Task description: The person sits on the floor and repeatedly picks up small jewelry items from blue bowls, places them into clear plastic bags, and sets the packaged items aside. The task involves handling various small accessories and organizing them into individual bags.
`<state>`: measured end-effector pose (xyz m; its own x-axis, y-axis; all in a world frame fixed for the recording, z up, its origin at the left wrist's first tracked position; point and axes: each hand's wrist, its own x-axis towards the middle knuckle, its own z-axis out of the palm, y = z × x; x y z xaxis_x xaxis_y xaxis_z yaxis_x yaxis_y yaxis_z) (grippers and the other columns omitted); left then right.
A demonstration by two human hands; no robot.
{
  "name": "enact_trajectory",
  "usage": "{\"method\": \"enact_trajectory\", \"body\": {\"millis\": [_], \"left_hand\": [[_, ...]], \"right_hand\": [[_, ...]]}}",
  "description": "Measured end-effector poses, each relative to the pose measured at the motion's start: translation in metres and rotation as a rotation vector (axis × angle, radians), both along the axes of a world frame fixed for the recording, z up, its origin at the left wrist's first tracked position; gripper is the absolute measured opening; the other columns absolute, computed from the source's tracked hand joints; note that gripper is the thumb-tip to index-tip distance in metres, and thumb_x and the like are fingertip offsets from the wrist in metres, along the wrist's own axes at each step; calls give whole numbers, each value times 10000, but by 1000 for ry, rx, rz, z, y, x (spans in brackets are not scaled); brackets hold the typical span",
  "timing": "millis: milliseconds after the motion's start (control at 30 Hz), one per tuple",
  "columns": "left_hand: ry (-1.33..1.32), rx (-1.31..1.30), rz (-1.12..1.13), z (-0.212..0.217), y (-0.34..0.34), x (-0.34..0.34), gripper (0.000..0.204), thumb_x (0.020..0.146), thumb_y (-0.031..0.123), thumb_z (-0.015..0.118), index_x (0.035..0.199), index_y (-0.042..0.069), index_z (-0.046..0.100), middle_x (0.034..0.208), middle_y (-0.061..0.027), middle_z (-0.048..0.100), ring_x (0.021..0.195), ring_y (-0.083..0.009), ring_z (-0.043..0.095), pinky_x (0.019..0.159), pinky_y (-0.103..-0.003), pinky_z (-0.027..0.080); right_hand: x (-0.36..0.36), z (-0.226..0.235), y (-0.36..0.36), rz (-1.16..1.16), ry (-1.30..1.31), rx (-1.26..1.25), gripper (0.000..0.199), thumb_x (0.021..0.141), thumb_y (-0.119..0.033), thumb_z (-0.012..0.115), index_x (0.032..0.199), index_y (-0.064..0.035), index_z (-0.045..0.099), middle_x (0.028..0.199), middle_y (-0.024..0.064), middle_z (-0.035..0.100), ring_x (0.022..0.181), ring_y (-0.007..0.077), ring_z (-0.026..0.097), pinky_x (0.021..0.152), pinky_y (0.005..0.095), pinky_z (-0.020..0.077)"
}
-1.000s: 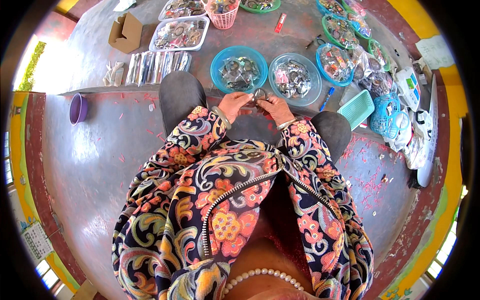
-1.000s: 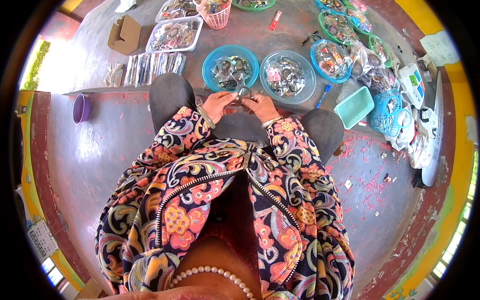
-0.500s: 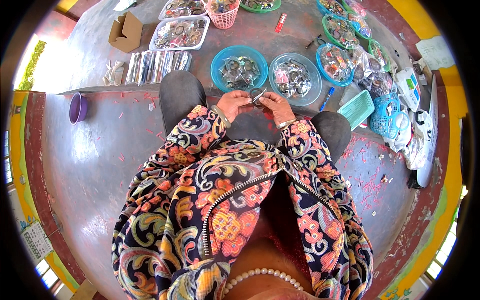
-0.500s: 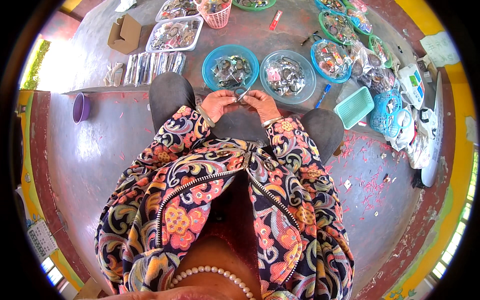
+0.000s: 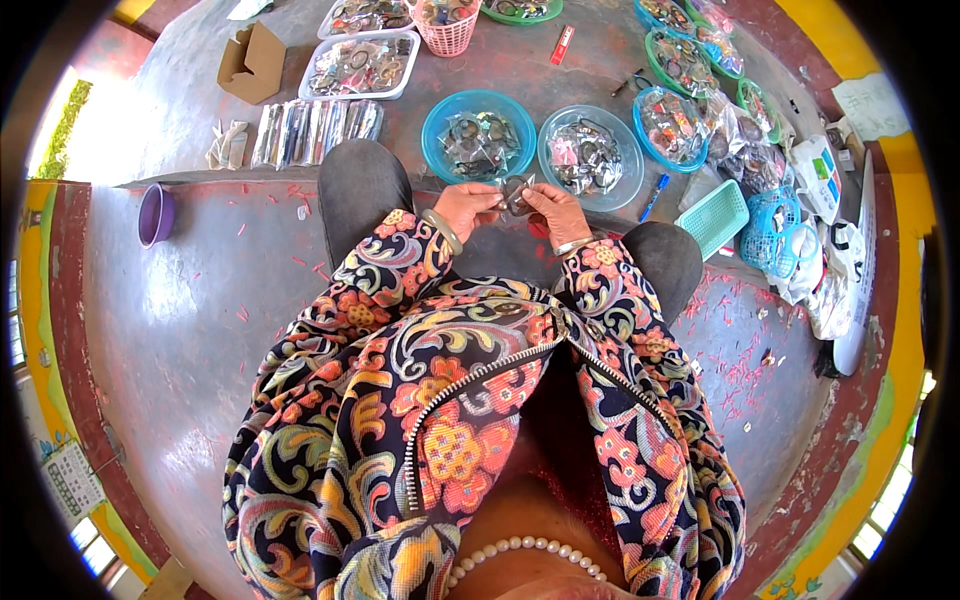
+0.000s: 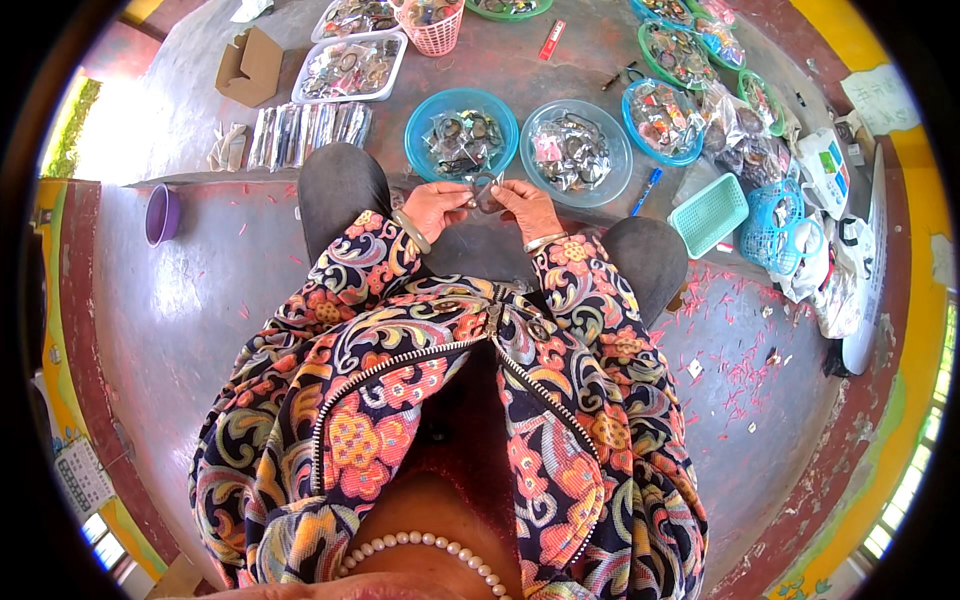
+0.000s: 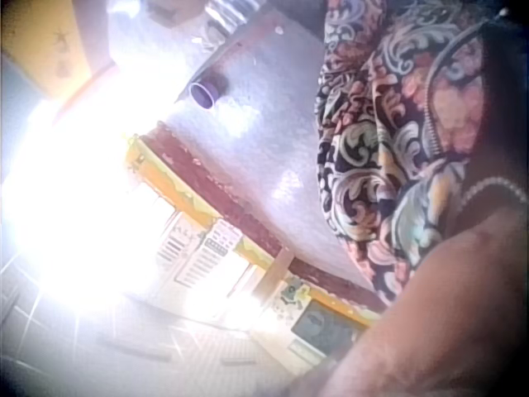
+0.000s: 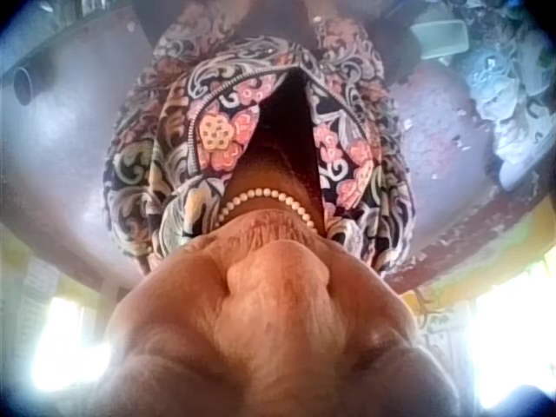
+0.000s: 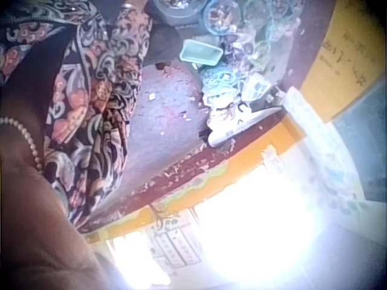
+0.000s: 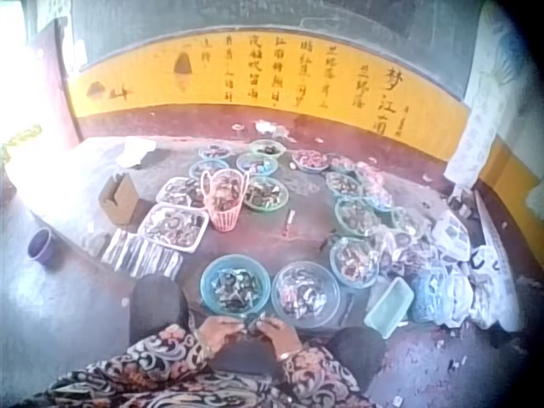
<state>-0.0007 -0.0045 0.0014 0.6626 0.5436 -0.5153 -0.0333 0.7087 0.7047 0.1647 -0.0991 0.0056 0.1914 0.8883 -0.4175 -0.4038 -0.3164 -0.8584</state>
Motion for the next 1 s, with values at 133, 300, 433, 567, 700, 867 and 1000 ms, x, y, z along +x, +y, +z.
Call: {"method": "enact_trajectory", "body": {"millis": [133, 300, 433, 567, 700, 867, 1000], "left_hand": [[11, 45, 20, -3, 2, 0, 159, 775, 51, 567, 930, 14, 554, 805, -41, 590, 721, -119, 562, 568, -216, 450], [-7, 108, -58, 2, -2, 2, 152, 774, 55, 569, 919, 21, 536, 809, -38, 573, 738, -124, 556, 606, -229, 465], [-73, -9, -52, 3, -3, 3, 165, 771, 80, 584, 914, 16, 533, 826, -50, 575, 742, -135, 559, 650, -242, 477], [-14, -56, -60, -1, -2, 4, 180, 770, 108, 597, 898, -4, 538, 823, -61, 580, 730, -133, 563, 644, -228, 474], [-3, -90, -163, -3, -3, 2, 168, 777, 124, 595, 873, -6, 548, 802, -61, 586, 710, -119, 563, 621, -205, 467], [-54, -70, -85, 0, -3, 2, 141, 789, 121, 580, 854, -2, 553, 786, -63, 588, 663, -107, 561, 585, -181, 463], [-35, -26, 84, -2, 2, 2, 130, 797, 96, 564, 858, -17, 549, 783, -66, 587, 647, -104, 560, 583, -178, 466]], "right_hand": [[-1, -3, 1, 51, 7, -2, 237, 772, -261, 603, 901, -63, 584, 788, 13, 612, 683, 85, 560, 582, 213, 392], [-3, 5, 0, 50, 10, -38, 267, 773, -268, 602, 929, -52, 584, 785, 11, 606, 677, 84, 553, 572, 215, 402], [0, -6, -1, -14, -8, -5, 267, 776, -255, 600, 941, -46, 589, 781, 14, 607, 675, 76, 548, 562, 210, 401], [1, -6, -1, -34, -10, 28, 258, 778, -237, 599, 940, -38, 592, 776, 19, 609, 673, 76, 551, 563, 207, 401], [0, -8, -1, -45, 6, 48, 273, 778, -235, 600, 958, -30, 584, 777, 21, 610, 671, 79, 556, 563, 203, 401], [-3, -3, 0, -85, 74, 19, 252, 777, -232, 602, 940, -41, 580, 748, 14, 601, 669, 86, 557, 565, 210, 405], [1, -2, -1, -19, 48, 14, 199, 771, -226, 610, 864, -53, 581, 727, 10, 593, 675, 91, 559, 555, 207, 400]]}}
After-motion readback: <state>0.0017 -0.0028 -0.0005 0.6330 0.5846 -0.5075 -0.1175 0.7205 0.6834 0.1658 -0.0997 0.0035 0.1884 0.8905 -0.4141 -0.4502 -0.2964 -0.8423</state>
